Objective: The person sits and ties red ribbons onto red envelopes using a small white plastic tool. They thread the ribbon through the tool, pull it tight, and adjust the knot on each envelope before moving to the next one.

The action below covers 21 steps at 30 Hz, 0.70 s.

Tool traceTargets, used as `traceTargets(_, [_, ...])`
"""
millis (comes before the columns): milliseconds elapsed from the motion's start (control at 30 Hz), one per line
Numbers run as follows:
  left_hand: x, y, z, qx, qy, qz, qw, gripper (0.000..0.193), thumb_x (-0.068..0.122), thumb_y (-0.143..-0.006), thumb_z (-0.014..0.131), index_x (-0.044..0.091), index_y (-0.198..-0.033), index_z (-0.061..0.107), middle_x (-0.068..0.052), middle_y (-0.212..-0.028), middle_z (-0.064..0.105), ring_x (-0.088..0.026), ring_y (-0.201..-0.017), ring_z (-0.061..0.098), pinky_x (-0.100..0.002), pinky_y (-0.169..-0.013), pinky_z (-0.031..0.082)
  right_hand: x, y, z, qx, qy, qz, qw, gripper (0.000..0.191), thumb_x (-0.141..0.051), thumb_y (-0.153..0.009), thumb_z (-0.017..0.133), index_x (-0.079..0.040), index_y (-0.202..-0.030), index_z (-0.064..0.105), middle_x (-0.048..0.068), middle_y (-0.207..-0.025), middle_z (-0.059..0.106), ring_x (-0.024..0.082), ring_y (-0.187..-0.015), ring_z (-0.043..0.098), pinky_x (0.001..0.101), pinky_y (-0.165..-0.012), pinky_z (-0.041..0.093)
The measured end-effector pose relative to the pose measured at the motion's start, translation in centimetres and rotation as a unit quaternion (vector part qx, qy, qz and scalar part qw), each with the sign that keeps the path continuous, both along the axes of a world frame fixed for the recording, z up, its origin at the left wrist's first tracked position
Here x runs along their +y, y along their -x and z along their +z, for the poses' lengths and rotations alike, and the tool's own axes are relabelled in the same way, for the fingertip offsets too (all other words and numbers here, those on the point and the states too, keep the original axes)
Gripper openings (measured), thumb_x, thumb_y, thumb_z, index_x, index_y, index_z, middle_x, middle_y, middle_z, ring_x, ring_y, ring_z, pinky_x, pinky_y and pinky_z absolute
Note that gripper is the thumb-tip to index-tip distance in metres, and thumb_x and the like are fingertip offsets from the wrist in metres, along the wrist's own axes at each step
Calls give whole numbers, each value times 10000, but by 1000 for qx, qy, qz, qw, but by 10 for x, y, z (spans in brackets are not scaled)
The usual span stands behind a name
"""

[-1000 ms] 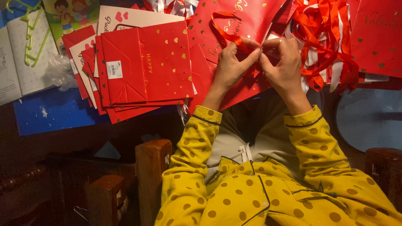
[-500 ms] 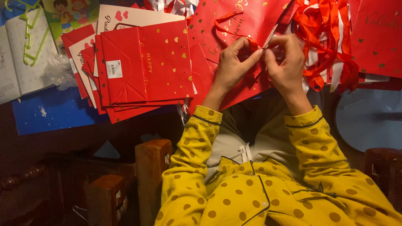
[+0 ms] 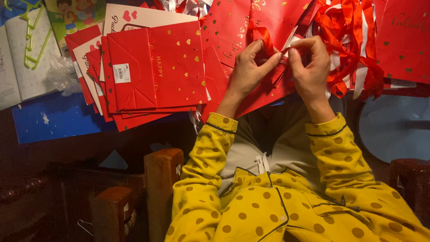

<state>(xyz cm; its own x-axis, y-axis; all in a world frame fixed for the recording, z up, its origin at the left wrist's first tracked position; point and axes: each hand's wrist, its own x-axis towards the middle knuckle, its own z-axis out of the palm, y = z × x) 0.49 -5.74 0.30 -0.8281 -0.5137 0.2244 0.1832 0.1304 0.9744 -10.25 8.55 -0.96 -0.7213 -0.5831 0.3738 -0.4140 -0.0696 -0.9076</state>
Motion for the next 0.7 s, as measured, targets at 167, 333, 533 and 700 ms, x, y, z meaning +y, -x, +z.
traceTargets(167, [0, 1, -2, -10, -31, -5, 999, 123, 94, -965, 738, 21, -1015, 653, 10, -947, 690, -32, -863, 666, -248, -765, 605, -3, -4, 10, 142, -85, -9, 986, 160, -27, -981, 762, -10, -1083, 640, 101, -969, 613, 223, -859, 580, 337, -776, 469])
traceTargets(333, [-1, 2, -8, -9, -33, -5, 999, 120, 84, -967, 737, 20, -1003, 642, 4, -949, 704, -31, -865, 669, -247, -765, 602, -1, -2, 5, 191, -102, -8, 976, 117, -39, -991, 768, -30, -1040, 662, 114, -963, 644, 291, -900, 582, 385, -814, 478])
traceTargets(533, [0, 3, -8, 5, -55, -26, 998, 118, 64, -987, 713, 33, -956, 604, 7, -942, 731, -43, -913, 736, -251, -800, 620, -1, 1, -3, -68, 30, 10, 997, 86, -62, -1145, 661, -18, -1146, 587, 23, -1008, 621, 91, -858, 633, 262, -762, 535])
traceTargets(700, [-1, 2, -5, 4, -50, -23, 998, 102, 59, -981, 718, 23, -969, 623, 9, -922, 685, -40, -851, 677, -248, -772, 607, -3, -5, 6, -82, -43, 20, 995, 146, -62, -1038, 647, -34, -1162, 576, 3, -921, 647, 99, -746, 613, 264, -664, 492])
